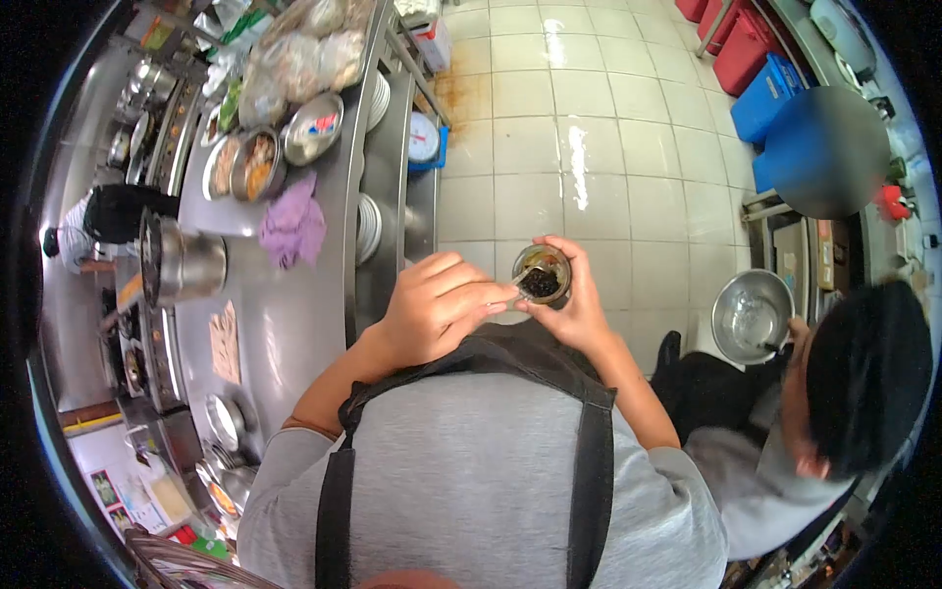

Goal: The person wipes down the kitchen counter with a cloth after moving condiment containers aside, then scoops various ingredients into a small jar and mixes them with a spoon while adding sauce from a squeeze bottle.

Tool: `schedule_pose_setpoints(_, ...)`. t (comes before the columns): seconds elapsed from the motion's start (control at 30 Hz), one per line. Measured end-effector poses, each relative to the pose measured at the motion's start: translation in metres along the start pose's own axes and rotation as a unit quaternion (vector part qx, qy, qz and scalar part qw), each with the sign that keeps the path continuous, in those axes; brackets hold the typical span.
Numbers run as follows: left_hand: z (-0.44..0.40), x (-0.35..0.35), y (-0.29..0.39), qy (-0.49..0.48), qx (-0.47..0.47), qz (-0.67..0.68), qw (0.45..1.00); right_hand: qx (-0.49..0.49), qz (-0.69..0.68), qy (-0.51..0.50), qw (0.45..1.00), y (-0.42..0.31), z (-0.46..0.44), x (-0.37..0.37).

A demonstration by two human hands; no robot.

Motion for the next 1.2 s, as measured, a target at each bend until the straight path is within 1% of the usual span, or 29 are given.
schedule_pose_setpoints(0.07,-0.037,0.017,-0.024,-0.016,0.01,-0.008,1.0,-0.006,0.068,0.004,0.998,0.007,-0.046,-0.028)
schedule_pose_setpoints(0.13,-0.077,0.021,-0.039,-0.03,0.022,-0.025,0.999,-0.03,0.064,0.017,0.997,0.007,-0.092,-0.055)
schedule_pose_setpoints(0.2,-0.115,0.006,-0.054,0.034,0.031,-0.003,0.999,-0.019,0.073,0.016,0.997,0.003,-0.138,-0.079)
schedule_pose_setpoints(0.27,-0.14,0.006,-0.078,0.034,0.034,-0.006,0.999,-0.021,0.084,0.019,0.996,0.001,-0.173,-0.095)
schedule_pose_setpoints(0.33,-0.16,0.007,-0.102,0.026,0.027,-0.039,0.999,-0.048,0.12,0.01,0.992,-0.002,-0.206,-0.105)
schedule_pose_setpoints(0.4,-0.177,-0.008,-0.118,0.057,0.022,-0.031,0.998,-0.054,0.136,-0.011,0.989,0.0,-0.237,-0.107)
schedule_pose_setpoints(0.47,-0.191,-0.021,-0.141,0.089,0.015,-0.029,0.995,-0.031,0.106,-0.023,0.994,0.008,-0.269,-0.104)
schedule_pose_setpoints(0.53,-0.205,-0.024,-0.175,0.081,-0.011,-0.025,0.996,-0.051,0.108,-0.039,0.992,0.021,-0.303,-0.1)
schedule_pose_setpoints(0.6,-0.224,-0.038,-0.198,0.115,-0.008,-0.024,0.993,-0.079,0.157,-0.087,0.981,0.031,-0.34,-0.091)
schedule_pose_setpoints(0.67,-0.242,-0.051,-0.229,0.149,-0.005,-0.017,0.989,-0.099,0.176,-0.109,0.973,0.037,-0.38,-0.085)
schedule_pose_setpoints(0.73,-0.265,-0.055,-0.272,0.128,-0.018,-0.029,0.991,-0.103,0.192,-0.122,0.968,0.05,-0.423,-0.081)
schedule_pose_setpoints(0.77,-0.275,-0.063,-0.288,0.142,-0.016,-0.031,0.989,-0.116,0.189,-0.126,0.967,0.06,-0.444,-0.08)
schedule_pose_setpoints(0.8,-0.29,-0.074,-0.308,0.155,-0.016,-0.034,0.987,-0.106,0.189,-0.134,0.967,0.067,-0.467,-0.079)
schedule_pose_setpoints(0.87,-0.312,-0.084,-0.344,0.145,-0.041,-0.031,0.988,-0.078,0.164,-0.133,0.974,0.081,-0.512,-0.078)
schedule_pose_setpoints(0.9,-0.324,-0.089,-0.361,0.148,-0.037,-0.019,0.988,-0.078,0.165,-0.146,0.972,0.085,-0.53,-0.076)
schedule_pose_setpoints(1.03,-0.371,-0.116,-0.412,0.181,-0.029,-0.025,0.983,-0.076,0.172,-0.129,0.974,0.103,-0.61,-0.082)
schedule_pose_setpoints(1.1,-0.401,-0.113,-0.441,0.156,-0.037,-0.018,0.987,-0.092,0.195,-0.111,0.97,0.109,-0.64,-0.089)
schedule_pose_setpoints(1.13,-0.415,-0.114,-0.451,0.159,-0.039,-0.022,0.986,-0.094,0.193,-0.116,0.97,0.113,-0.652,-0.092)
schedule_pose_setpoints(1.2,-0.444,-0.114,-0.464,0.16,0.005,0.01,0.987,-0.044,0.159,-0.082,0.983,0.132,-0.675,-0.106)
Point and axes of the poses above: each hand's wrist, its own z-axis away from the middle knuckle, its own x-axis out of the palm, y = z × x, the point moved 10 cm from there along -z, towards the middle knuckle, and after that the axes turned 5 degrees about -x, right-handed, at the moved point
